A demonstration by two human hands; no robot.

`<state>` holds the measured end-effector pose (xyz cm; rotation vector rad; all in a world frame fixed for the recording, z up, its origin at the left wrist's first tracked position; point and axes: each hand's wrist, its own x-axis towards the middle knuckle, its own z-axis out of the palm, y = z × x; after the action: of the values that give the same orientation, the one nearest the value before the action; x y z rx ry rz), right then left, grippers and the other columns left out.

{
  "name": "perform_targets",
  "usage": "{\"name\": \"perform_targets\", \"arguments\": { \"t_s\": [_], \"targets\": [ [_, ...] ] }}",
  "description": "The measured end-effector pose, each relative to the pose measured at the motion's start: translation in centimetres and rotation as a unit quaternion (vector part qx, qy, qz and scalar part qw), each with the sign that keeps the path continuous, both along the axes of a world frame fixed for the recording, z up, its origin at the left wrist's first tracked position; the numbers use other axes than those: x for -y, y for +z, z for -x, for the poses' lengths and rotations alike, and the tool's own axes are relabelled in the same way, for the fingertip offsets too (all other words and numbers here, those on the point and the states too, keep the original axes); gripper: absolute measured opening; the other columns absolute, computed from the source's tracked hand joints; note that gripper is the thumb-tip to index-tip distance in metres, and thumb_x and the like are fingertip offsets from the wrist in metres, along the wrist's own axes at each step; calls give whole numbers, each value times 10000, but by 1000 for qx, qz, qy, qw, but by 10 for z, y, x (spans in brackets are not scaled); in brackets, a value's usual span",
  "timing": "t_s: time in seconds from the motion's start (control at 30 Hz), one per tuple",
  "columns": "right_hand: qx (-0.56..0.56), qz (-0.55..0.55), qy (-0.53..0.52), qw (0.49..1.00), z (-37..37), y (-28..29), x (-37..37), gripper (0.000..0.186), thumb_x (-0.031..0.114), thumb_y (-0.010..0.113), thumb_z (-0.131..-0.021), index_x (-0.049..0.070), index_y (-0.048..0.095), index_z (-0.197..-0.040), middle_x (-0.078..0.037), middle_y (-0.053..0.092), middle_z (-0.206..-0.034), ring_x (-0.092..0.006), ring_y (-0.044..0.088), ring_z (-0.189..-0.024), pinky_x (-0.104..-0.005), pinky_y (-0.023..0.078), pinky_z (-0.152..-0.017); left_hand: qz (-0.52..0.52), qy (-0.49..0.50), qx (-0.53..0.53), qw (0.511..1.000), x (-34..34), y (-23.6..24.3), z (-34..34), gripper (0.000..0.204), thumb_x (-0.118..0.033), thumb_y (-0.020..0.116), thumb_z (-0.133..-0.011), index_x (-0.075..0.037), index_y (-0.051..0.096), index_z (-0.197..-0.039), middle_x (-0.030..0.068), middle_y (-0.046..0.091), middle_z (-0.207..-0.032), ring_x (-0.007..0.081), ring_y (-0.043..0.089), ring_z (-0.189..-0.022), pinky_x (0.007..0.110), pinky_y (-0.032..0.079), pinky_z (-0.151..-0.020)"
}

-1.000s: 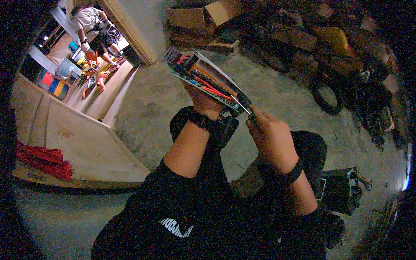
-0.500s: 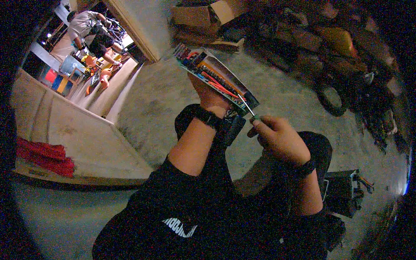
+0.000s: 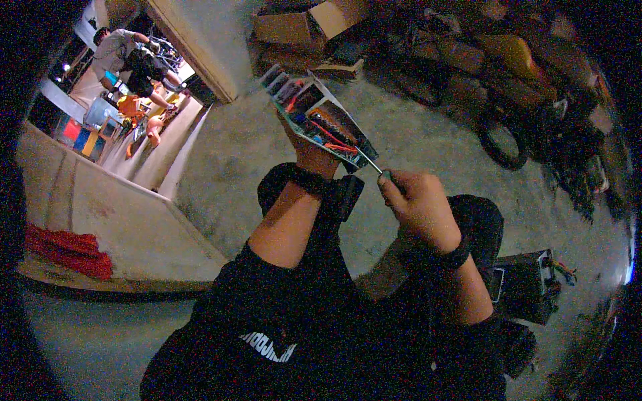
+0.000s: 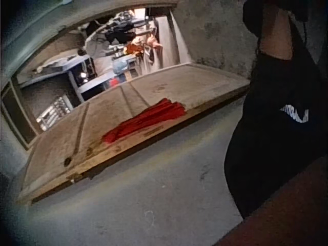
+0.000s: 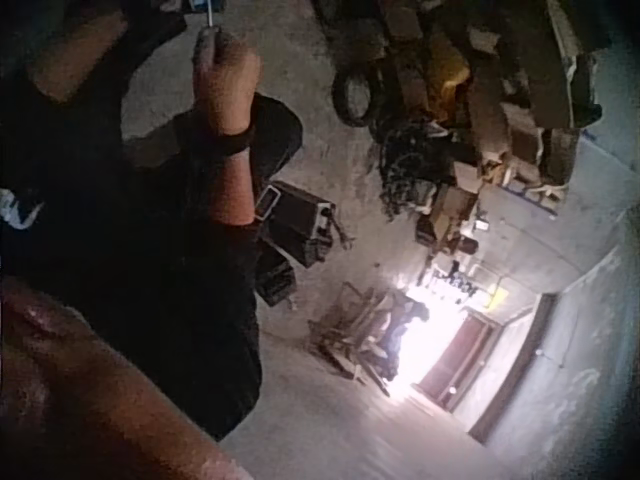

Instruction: Using a screwdriver to tighten or remove screws on an electronic circuit board.

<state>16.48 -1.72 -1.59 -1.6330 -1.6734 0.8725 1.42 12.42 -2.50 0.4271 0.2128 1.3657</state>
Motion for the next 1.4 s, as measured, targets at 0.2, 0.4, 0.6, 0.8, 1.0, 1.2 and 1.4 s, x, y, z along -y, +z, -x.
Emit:
{"name": "perform_targets", "arguments": {
  "t_s": [0.2,0.4,0.6,0.8,1.0,1.2,1.4],
  "targets": [
    [379,-254,-68,887,32,-6,14,251,170,621,-845,32,600,-1053,-112,585,-695,-270,576,-553,-383,439,-480,9,-18,8,1000,0,1,3,437,-560,387,-901,-166,571,-861,-5,581,-754,128,559,-654,301,468,-578],
    [321,-236,-112,910,34,-1,11,268,193,621,-851,52,616,-1079,-134,589,-729,-330,577,-597,-379,453,-513,-91,144,-129,977,-17,-5,3,395,-505,371,-923,-171,560,-829,-11,565,-721,119,541,-611,276,451,-547],
    [53,-99,-25,993,18,7,7,357,299,548,-920,41,612,-1158,-143,622,-701,-284,610,-629,-399,464,-592,-43,-38,25,998,-16,-12,14,404,-500,336,-919,-178,557,-817,-9,566,-702,124,552,-621,282,455,-553],
    [-133,146,-46,979,17,6,4,337,281,469,-975,-3,651,-978,8,552,-696,-89,480,-614,-260,408,-585,-59,-7,-1,998,-5,0,9,416,-488,338,-921,-159,563,-801,-11,588,-722,132,575,-652,265,469,-595],
    [-304,202,-32,931,17,2,1,388,338,456,-986,0,647,-984,6,566,-732,-80,503,-610,-239,415,-576,-60,-9,13,998,-8,1,14,409,-486,335,-923,-160,557,-816,-1,591,-751,135,572,-664,269,466,-609],
    [-213,147,-52,964,25,-2,1,399,347,454,-987,-8,638,-992,15,547,-671,-101,488,-507,-264,398,-480,-216,415,-443,765,2,4,8,411,-493,322,-925,-162,536,-812,-6,565,-730,131,556,-653,275,456,-597],
    [216,-158,-27,963,24,-13,2,283,299,552,-926,26,623,-953,-111,644,-721,-274,607,-523,-361,475,-471,-81,3,-37,996,-20,-4,13,422,-509,351,-916,-144,554,-860,10,575,-742,140,564,-621,270,464,-554]
  ]
}}
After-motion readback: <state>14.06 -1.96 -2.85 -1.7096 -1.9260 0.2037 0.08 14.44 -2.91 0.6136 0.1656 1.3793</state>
